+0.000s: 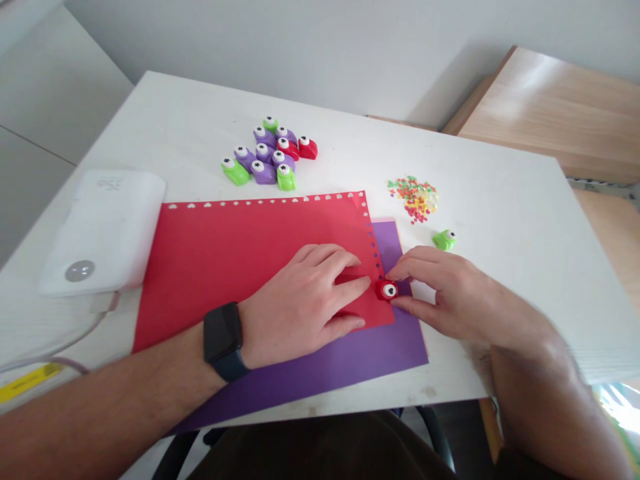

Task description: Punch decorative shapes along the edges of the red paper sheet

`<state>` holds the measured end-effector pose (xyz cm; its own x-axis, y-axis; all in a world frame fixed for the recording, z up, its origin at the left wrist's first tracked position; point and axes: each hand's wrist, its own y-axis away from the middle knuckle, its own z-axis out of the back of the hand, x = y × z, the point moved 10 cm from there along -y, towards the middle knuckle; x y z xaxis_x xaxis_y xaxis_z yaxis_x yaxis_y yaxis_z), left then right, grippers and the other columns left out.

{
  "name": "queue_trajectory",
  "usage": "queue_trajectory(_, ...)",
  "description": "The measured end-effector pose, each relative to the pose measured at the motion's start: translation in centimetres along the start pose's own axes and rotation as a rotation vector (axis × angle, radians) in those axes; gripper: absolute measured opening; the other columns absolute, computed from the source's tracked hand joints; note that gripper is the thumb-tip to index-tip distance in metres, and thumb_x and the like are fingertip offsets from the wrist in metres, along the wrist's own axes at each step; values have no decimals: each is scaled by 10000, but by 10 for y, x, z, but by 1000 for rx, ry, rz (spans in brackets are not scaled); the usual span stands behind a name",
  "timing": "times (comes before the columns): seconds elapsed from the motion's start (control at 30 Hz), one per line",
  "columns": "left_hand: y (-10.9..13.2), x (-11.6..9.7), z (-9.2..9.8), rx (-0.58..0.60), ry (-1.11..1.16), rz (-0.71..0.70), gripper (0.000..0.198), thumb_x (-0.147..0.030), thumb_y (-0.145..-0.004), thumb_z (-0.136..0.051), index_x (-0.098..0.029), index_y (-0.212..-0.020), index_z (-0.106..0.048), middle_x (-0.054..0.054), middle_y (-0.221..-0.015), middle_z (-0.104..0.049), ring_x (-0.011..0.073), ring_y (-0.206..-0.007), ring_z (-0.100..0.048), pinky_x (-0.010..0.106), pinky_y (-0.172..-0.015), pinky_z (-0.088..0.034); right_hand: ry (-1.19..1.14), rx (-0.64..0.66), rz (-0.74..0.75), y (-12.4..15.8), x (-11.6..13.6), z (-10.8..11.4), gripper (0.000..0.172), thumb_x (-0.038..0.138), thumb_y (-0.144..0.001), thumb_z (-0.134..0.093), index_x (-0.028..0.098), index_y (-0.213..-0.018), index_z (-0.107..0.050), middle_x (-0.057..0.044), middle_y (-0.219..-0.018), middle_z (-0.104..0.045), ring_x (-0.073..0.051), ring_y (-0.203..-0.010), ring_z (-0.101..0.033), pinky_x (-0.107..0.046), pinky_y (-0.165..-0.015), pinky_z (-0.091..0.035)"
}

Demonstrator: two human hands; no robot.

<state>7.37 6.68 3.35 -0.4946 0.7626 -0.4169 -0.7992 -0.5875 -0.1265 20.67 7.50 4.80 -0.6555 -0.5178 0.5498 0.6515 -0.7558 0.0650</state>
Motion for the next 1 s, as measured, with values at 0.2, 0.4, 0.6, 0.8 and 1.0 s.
queue_trajectory(0.2,-1,0,0,2,-2,-5,401,-459,-1029,-636,-194,-1314,-734,154,-1315,-636,338,-1270,-572,546,-1119,-474,-10,-12,-2,-1,-1,1,159,200,-967,-730,215,-1123,-706,-63,-1053,-721,-224,-976,-659,-353,-871,-501)
queue_trajectory(0.4,-1,0,-1,0,-2,-7,401,-460,-1032,-632,-198,-1319,-732,152,-1322,-635,334,-1268,-570,548,-1117,-473,5,-4,2,0,-1,0,163,223,-981,-718,218,-1144,-703,-67,-1066,-721,-231,-994,-654,-366,-882,-503)
queue_trajectory(0.6,-1,0,0,2,-3,-8,411,-470,-1031,-633,-198,-1323,-728,149,-1327,-633,333,-1271,-568,545,-1119,-468,21,12,-11,0,-3,-4,199,218,-965,-736,226,-1160,-696,-60,-1082,-724,-228,-996,-662,-370,-886,-509)
queue_trajectory(0.8,1,1,-1,-10,5,-12,440,-483,-1036,-625,-183,-1345,-712,150,-1334,-638,329,-1282,-566,533,-1136,-458,14,-50,-46,3,-3,8,220,322,-966,-750,223,-1148,-679,-55,-1076,-724,-219,-976,-658,-359,-884,-500)
queue_trajectory(1.0,1,1,-1,-14,0,-15,469,-477,-1030,-638,-167,-1379,-684,152,-1347,-638,329,-1284,-563,531,-1142,-456,12,-72,-82,-2,-6,10,173,333,-1033,-645,203,-919,-645,-15,-830,-652,-169,-760,-581,-321,-727,-419)
